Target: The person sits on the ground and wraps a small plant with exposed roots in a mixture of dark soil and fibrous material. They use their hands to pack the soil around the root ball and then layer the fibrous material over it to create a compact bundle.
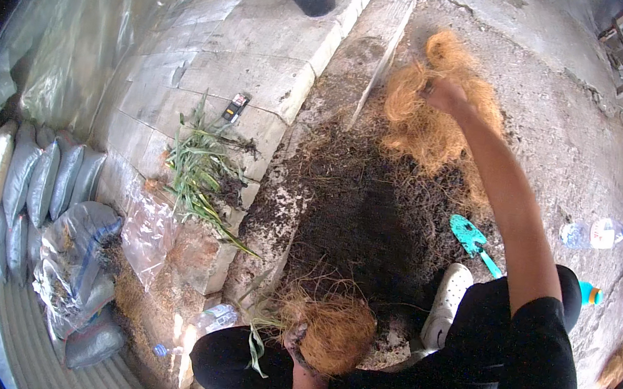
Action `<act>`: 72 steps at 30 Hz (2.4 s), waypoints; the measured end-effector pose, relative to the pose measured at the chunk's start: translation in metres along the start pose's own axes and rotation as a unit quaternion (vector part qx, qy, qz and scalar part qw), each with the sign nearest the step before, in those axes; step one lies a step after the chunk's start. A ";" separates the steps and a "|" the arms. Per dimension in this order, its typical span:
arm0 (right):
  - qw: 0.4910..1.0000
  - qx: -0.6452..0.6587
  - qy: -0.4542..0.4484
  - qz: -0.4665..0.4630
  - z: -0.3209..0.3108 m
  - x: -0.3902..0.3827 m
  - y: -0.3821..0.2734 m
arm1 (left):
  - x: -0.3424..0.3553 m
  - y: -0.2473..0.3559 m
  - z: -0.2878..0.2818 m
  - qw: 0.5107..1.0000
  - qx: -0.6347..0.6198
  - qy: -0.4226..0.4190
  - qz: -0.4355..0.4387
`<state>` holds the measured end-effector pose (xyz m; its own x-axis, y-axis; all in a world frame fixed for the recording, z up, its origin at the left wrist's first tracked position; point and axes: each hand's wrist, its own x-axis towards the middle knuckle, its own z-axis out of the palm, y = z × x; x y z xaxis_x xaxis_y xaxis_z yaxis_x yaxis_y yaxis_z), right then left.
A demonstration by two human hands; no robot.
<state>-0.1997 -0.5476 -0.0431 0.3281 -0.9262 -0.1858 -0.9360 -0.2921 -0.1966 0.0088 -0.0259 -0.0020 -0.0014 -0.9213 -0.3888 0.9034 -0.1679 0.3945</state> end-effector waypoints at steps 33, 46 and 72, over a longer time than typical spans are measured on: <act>0.842 0.369 0.380 -0.104 -0.194 -0.028 0.054 | -0.016 0.022 0.009 0.968 -0.016 0.185 0.171; 0.974 -0.074 -0.213 0.009 0.036 -0.159 0.165 | 0.000 0.015 0.029 0.981 -0.035 0.153 0.117; 0.850 0.518 0.060 0.073 -0.006 -0.039 0.161 | 0.008 0.017 0.016 0.971 0.003 0.192 0.139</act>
<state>-0.3635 -0.5600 -0.0618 0.1451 -0.9702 -0.1943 -0.3316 0.1373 -0.9334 0.0170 -0.0419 0.0142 0.4039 -0.7331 -0.5473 0.8432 0.0662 0.5335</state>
